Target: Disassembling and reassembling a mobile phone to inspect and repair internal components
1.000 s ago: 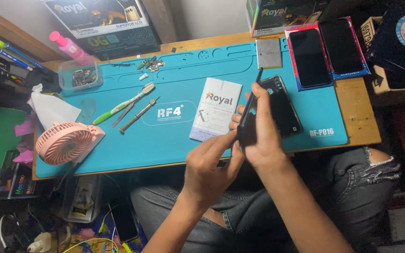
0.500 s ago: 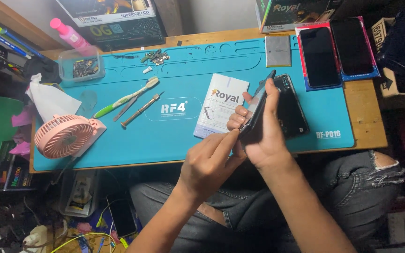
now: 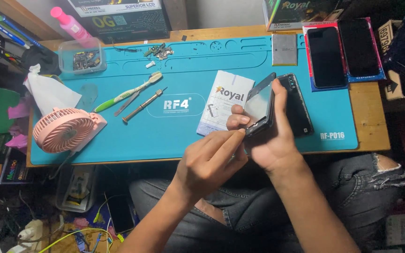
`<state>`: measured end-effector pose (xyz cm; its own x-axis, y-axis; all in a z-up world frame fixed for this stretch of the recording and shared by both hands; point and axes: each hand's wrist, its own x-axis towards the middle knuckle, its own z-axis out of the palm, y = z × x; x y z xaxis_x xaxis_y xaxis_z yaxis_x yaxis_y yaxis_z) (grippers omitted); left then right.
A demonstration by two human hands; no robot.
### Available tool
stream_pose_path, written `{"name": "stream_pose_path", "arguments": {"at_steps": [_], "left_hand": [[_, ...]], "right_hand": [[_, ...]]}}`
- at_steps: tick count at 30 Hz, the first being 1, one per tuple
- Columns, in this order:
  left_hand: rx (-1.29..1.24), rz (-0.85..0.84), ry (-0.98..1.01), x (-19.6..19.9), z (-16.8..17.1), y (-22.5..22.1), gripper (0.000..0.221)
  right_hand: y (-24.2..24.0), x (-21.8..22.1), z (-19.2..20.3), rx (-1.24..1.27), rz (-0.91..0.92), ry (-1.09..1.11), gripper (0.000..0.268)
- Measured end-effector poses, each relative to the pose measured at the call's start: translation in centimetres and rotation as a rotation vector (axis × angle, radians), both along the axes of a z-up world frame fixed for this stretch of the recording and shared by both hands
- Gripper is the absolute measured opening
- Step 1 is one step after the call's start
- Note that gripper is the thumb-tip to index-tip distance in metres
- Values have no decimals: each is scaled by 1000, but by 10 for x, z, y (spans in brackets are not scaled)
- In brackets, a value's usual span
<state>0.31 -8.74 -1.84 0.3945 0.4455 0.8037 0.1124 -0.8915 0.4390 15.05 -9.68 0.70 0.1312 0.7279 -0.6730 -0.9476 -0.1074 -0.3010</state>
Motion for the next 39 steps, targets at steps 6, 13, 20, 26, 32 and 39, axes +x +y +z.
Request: {"name": "stream_pose_path", "arguments": {"at_steps": [6, 13, 20, 26, 32, 39], "left_hand": [[110, -155, 241, -19, 34, 14, 17], [109, -238, 210, -23, 47, 15, 15], [299, -212, 184, -24, 43, 21, 15], [385, -210, 185, -25, 46, 30, 18], [437, -201, 149, -20, 56, 36, 20], [431, -284, 128, -18, 52, 42, 18]], "right_hand": [[2, 0, 4, -21, 3, 19, 67], [-4, 2, -7, 117, 5, 266, 54], [-10, 2, -4, 175, 108, 427, 46], [-16, 1, -3, 235, 169, 512, 48], [-18, -1, -1, 242, 294, 465, 65], [-20, -4, 0, 270, 219, 414, 61]]}}
